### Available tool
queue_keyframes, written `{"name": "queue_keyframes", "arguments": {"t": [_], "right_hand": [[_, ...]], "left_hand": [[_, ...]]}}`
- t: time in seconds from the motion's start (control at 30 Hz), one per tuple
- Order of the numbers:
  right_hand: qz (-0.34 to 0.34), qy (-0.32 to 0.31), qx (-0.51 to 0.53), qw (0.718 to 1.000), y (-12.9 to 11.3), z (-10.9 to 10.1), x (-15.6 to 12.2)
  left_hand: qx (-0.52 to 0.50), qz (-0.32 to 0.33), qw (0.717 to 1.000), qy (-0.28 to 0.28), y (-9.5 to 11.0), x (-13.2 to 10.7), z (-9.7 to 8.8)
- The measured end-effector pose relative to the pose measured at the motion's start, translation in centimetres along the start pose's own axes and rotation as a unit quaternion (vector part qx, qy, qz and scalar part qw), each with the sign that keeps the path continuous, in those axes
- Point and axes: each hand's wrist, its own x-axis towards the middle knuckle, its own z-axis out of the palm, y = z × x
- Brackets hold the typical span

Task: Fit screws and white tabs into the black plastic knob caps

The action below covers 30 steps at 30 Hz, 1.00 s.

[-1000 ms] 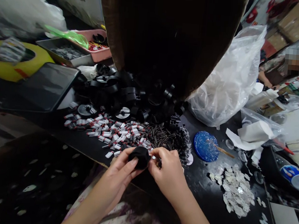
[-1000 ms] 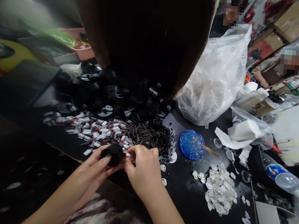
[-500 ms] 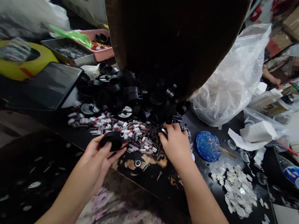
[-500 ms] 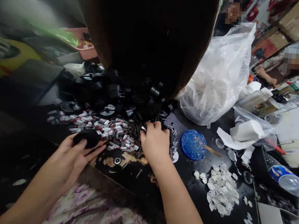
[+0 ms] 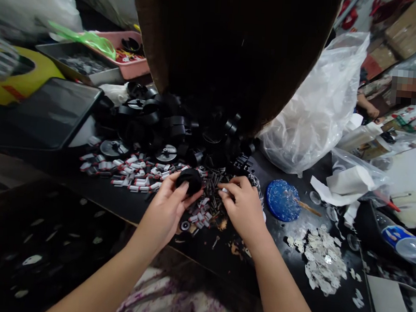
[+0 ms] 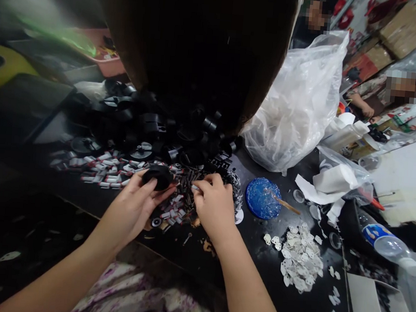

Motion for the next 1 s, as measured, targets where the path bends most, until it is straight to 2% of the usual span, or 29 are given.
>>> {"name": "queue_keyframes", "arguments": {"t": [0.1, 0.23, 0.33, 0.5, 0.63, 0.73, 0.87, 1.0], "right_hand": [[0.028, 0.037, 0.136, 0.990, 0.4, -0.1, -2.1], [0.095, 0.042, 0.284, 0.953, 0.6, -0.2, -5.0], [0.135, 0.055, 0.327, 0.934, 0.4, -0.5, -6.4], [0.099, 0.087, 0.363, 0.922, -0.2, -0.9, -7.3], [0.080, 0.067, 0.356, 0.928, -0.3, -0.6, -7.5], [0.070, 0.065, 0.313, 0.945, -0.2, -0.3, -7.8], [0.072, 0.096, 0.266, 0.957, -0.4, -0.6, -8.1], [0.059, 0.088, 0.209, 0.972, -0.5, -0.8, -8.5]], "left_hand": [[0.013, -0.014, 1.000, 0.013, 0.4, -2.2, -0.4], [0.015, -0.142, 0.990, -0.013, -0.2, -4.7, -0.5], [-0.013, -0.149, 0.988, -0.027, -0.7, -4.9, 0.1], [-0.048, -0.186, 0.981, -0.032, -0.5, -5.1, 0.9], [-0.042, -0.191, 0.980, -0.041, -0.7, -5.9, 1.1], [-0.019, -0.186, 0.982, -0.025, -1.0, -6.2, 1.3], [0.016, -0.152, 0.988, -0.011, -1.4, -6.7, 1.1], [0.062, -0.171, 0.983, 0.025, -2.1, -6.7, 0.2]]}}
